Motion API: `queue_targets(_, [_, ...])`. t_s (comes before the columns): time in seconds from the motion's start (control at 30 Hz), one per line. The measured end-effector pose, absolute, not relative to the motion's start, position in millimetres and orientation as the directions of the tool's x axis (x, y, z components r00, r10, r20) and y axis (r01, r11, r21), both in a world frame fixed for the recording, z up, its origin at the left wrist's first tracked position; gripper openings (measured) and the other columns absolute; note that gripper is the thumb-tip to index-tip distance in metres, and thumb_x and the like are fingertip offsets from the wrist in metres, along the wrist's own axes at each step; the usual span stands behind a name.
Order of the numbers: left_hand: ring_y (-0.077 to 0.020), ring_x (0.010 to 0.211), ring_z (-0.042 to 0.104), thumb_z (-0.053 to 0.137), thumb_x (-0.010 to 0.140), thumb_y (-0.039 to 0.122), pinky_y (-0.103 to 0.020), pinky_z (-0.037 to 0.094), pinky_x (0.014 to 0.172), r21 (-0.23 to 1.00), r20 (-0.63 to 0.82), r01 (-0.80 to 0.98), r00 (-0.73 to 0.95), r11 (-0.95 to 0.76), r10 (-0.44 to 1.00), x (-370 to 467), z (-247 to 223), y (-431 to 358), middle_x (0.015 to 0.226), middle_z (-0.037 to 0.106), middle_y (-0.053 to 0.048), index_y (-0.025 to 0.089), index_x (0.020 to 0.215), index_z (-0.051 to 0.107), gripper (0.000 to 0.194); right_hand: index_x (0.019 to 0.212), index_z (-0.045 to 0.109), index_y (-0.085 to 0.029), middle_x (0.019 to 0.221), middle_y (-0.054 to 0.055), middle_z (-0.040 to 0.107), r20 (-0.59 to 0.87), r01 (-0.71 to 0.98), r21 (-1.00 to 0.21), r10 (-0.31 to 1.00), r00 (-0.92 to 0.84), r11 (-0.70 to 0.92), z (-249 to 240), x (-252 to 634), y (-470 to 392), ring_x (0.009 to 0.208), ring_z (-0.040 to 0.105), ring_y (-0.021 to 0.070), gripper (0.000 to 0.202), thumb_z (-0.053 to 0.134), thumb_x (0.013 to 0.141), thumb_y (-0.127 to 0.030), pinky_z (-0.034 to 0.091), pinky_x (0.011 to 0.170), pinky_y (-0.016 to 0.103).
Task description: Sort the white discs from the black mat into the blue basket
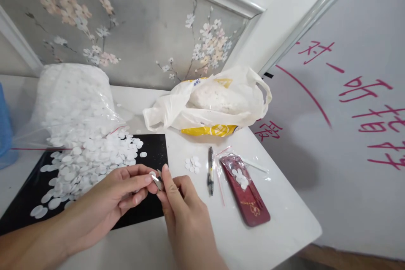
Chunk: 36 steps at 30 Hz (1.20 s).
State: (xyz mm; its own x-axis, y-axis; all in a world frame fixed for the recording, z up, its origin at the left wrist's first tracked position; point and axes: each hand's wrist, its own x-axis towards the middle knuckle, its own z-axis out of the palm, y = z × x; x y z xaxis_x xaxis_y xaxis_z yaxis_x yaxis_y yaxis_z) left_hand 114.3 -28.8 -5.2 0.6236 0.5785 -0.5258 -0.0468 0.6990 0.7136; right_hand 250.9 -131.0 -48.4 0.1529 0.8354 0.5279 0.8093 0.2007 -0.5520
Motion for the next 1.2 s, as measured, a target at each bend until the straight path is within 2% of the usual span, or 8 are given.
queue_targets(0.43, [-0.0049,0.052,0.036,0.071,0.077,0.029,-0.018,0.028,0.052,0.732,-0.511,-0.008,0.656,0.682,0.556,112.0,-0.7,-30.3,0.067,0.065,-0.001,0.014,0.074,0.067,0.015,0.144,0.045,-0.027,0.085,0.004,0.062,0.54,0.875,-0.451,0.834,0.11,0.177,-44.3,254.2,-132.7,0.062,0.063,0.0109,0.046,0.043,0.099,-0.017,0.051,0.054,0.018])
queue_targets(0.77, [-0.0054,0.049,0.032,0.066,0.078,0.028,-0.023,0.018,0.048,0.769,-0.48,0.016,0.675,0.639,0.561,113.4,-0.6,-28.6,0.065,0.065,-0.001,0.015,0.066,0.064,0.018,0.144,0.046,-0.027,0.084,0.004,0.063,0.541,0.879,-0.439,0.836,0.092,0.188,-43.4,255.3,-132.0,0.062,0.063,0.0113,0.046,0.042,0.099,-0.018,0.052,0.056,0.018])
queue_targets(1.2, [-0.0049,0.05,0.037,0.063,0.082,0.026,-0.02,0.025,0.049,0.792,-0.462,0.045,0.697,0.609,0.549,110.5,-2.1,-28.6,0.067,0.067,-0.001,0.015,0.069,0.065,0.017,0.142,0.048,-0.026,0.083,0.005,0.063,0.543,0.885,-0.423,0.836,0.078,0.192,-41.8,255.2,-134.4,0.061,0.063,0.0114,0.043,0.042,0.1,-0.019,0.052,0.056,0.018])
